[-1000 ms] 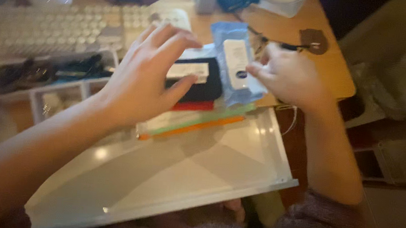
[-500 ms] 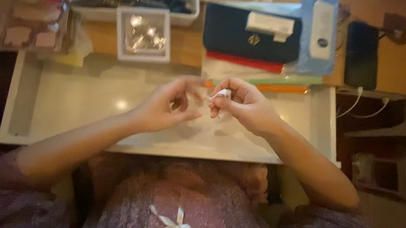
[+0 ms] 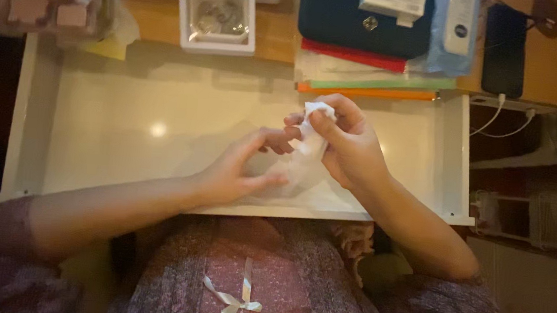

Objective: The person clears items from a white drawer, removes a wipe from a pack, and wipes the interior surface of the drawer by hand before returning a container and a pen.

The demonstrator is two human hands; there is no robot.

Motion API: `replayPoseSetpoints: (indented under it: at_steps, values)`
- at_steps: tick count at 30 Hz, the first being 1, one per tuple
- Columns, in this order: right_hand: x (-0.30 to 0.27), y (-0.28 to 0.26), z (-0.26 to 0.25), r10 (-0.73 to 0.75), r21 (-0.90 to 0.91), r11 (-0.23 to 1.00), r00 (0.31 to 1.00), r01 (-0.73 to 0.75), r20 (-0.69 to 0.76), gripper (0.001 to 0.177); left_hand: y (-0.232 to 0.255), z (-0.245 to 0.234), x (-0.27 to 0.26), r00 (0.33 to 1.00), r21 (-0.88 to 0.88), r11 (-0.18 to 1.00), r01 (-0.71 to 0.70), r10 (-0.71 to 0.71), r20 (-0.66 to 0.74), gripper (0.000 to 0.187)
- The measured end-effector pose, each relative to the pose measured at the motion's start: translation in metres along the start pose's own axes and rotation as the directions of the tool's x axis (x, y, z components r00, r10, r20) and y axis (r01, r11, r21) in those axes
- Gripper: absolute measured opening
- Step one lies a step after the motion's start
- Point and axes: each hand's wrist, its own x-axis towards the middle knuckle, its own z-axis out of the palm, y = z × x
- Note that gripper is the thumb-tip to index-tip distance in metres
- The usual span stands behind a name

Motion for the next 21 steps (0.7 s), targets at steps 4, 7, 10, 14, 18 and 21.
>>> replayPoseSetpoints:
  at_steps: [4,7,10,14,18,21]
  values:
    - [-0.005,0.007,-0.01,-0.096,-0.315,0.946,0.994,0.074,-0.055,0.017,-0.015,-0.001,0.002,0.992,0.175,0.98,-0.1,0.113,-0.064,0.018]
    - [-0.008,0.005,-0.01,-0.192,-0.547,0.83,0.977,0.108,-0.098,0.018,-0.013,-0.002,0.005,0.99,0.025,0.998,-0.056,0.058,-0.13,0.011]
    - [-0.009,0.0,0.0,-0.189,-0.579,0.813,0.969,0.064,-0.158,0.019,-0.001,-0.014,0.014,0.972,-0.128,0.966,-0.225,0.215,-0.092,0.047]
    - [-0.013,-0.001,0.011,-0.121,-0.31,0.947,0.989,0.09,-0.081,0.019,0.01,-0.019,0.03,0.971,-0.153,0.961,-0.23,0.237,0.026,0.066]
    - [-0.02,-0.008,-0.003,-0.288,-0.608,0.776,0.952,0.171,-0.099,0.014,-0.001,-0.025,0.037,0.963,0.006,0.974,0.225,-0.224,0.151,0.026]
    - [-0.028,-0.012,-0.022,-0.196,-0.729,0.684,0.97,0.031,-0.142,0.016,-0.01,-0.028,0.029,0.955,0.076,0.972,0.223,-0.233,0.182,0.024]
